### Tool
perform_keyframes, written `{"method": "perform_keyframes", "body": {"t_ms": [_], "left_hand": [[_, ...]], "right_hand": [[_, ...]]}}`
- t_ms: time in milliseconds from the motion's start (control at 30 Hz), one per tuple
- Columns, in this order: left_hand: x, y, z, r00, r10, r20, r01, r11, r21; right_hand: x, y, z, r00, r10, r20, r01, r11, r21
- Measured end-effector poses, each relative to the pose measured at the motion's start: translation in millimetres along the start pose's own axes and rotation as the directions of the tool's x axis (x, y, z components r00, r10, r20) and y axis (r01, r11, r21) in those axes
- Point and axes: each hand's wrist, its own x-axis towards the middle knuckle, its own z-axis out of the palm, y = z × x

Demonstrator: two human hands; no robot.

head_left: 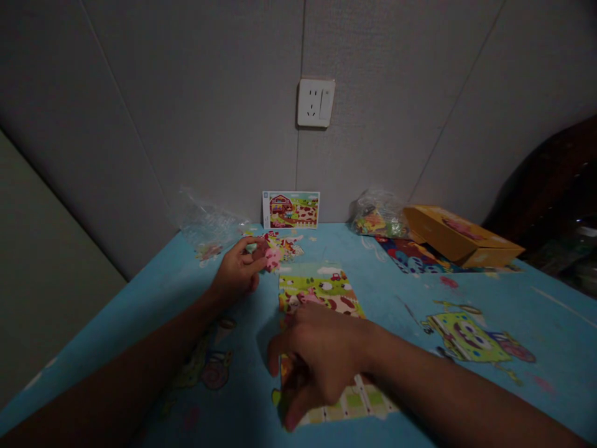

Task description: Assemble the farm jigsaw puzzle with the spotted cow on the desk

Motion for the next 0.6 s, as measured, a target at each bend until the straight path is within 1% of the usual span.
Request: {"method": "perform_keyframes", "body": {"t_ms": [100,267,467,600], "left_hand": [[1,0,-1.2,1.0,0.013,0.012,-0.013,1.0,0.025],[0,1,-0.9,1.0,0.024,-0.005,-0.024,0.999,0.023],[-2,2,1.8,1.0,0.01,-0.018,-0.009,1.0,0.008],[0,0,1.8,1.0,0.026,-0.01,-0.026,1.0,0.009]], "right_hand": [[2,-6,3,0.998,-0.029,0.061,0.029,1.0,-0.008],[2,-10,-1,0.996,-0.028,0.089,0.031,0.999,-0.033],[1,-4,-4,0.999,0.036,0.032,-0.034,0.998,-0.06],[0,0,-4,0.999,0.036,0.029,-0.036,0.999,-0.01]]}}
